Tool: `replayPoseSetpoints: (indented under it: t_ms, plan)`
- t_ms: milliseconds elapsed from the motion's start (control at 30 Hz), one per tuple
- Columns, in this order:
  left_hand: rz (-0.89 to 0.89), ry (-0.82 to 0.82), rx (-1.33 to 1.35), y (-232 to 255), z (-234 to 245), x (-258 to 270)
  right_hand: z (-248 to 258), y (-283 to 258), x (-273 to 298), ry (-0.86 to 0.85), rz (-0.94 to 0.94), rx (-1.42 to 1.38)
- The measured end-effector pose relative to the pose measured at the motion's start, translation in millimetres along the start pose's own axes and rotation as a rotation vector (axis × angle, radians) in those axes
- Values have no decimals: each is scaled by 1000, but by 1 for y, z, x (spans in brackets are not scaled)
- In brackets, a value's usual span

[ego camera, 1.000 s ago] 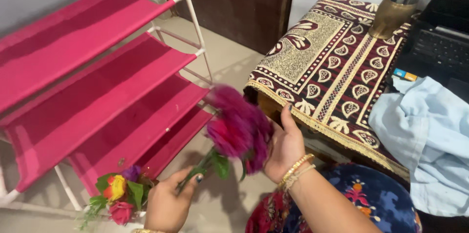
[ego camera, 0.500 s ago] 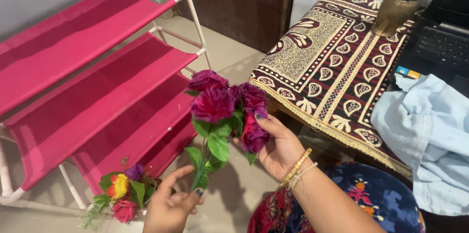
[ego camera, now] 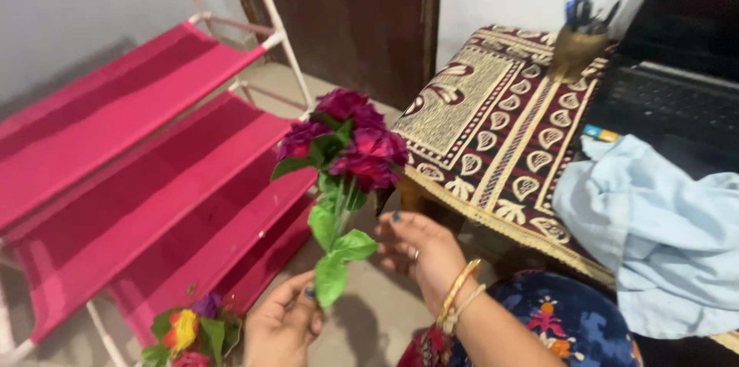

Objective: The person wipes a metal tool with a light blue cloth, then wipes the surface of a laptop. They then pick up a bouquet of artificial purple flowers and wipe the petals and leaves with the same cloth.

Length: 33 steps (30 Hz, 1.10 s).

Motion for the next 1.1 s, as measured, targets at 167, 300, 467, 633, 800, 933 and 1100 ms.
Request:
replayPoseSetpoints:
  t_ms: [167, 300, 467, 633, 800, 933, 1100]
  plan:
    - [53, -156, 75, 29, -82, 24, 9, -20, 35, -146, 70, -64]
    - [44, -285, 58, 55, -155, 55, 43, -69, 70, -246, 186, -145]
    - [96, -641, 108, 66, -283, 117, 141, -132, 91, -9, 367, -5]
    - [193, -922, 148, 44, -397, 178, 241, -180, 118, 115, 594, 67]
    - [191, -1142, 25, 6, -474, 222, 326, -198, 124, 363, 666, 65]
    - [268, -1172, -13, -45, -501, 233, 379, -194, 125, 658, 647, 125]
    - [113, -1099, -89, -63, -503, 221, 396, -200, 126, 826, 640, 215]
Point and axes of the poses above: each hand's wrist, its own x-axis away from the middle knuckle, its own z-axis out of the back of the hand, y = z × x, the point moved 10 cm from there along -x, towards the middle knuckle, and after that the axes turned 12 degrees about y, right-handed, at the moved point
